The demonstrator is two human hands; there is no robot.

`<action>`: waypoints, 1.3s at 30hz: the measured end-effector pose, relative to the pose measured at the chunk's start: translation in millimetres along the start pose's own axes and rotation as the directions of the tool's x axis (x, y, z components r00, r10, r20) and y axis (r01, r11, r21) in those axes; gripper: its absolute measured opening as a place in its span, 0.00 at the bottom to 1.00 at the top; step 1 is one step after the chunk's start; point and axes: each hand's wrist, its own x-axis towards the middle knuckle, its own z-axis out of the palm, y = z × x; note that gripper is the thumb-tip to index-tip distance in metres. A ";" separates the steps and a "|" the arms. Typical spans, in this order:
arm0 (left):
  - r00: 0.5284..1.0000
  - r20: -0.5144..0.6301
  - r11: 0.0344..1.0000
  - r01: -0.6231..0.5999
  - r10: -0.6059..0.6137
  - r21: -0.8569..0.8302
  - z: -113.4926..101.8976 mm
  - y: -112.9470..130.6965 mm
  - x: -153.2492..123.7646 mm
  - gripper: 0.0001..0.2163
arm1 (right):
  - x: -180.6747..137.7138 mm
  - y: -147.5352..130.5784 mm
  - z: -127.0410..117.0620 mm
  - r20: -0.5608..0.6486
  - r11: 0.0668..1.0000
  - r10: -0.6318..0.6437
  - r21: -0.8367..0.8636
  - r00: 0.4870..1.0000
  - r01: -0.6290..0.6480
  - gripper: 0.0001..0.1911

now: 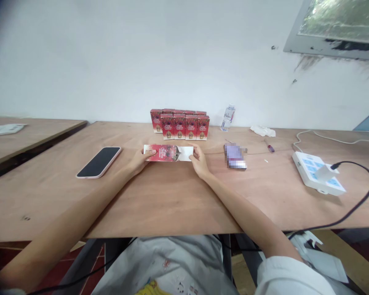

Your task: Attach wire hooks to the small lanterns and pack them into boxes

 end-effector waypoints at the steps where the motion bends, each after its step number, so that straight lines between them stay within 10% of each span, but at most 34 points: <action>1: 1.000 -0.005 1.000 0.000 0.000 -0.012 0.5 0.1 -0.1 0.26 | -0.4 -0.9 0.1 -0.004 0.997 -0.046 -0.058 0.999 0.045 0.23; 11: 0.997 -0.066 0.998 -0.029 0.033 0.058 0.0 -2.1 0.7 0.28 | -2.7 -0.3 1.3 0.028 0.952 -0.078 -0.294 0.997 0.083 0.17; 39: 0.986 -0.155 0.998 -0.063 0.066 0.024 -4.2 -1.7 5.7 0.40 | 19.8 20.4 -7.1 -0.139 0.988 0.148 -0.018 0.979 -0.152 0.14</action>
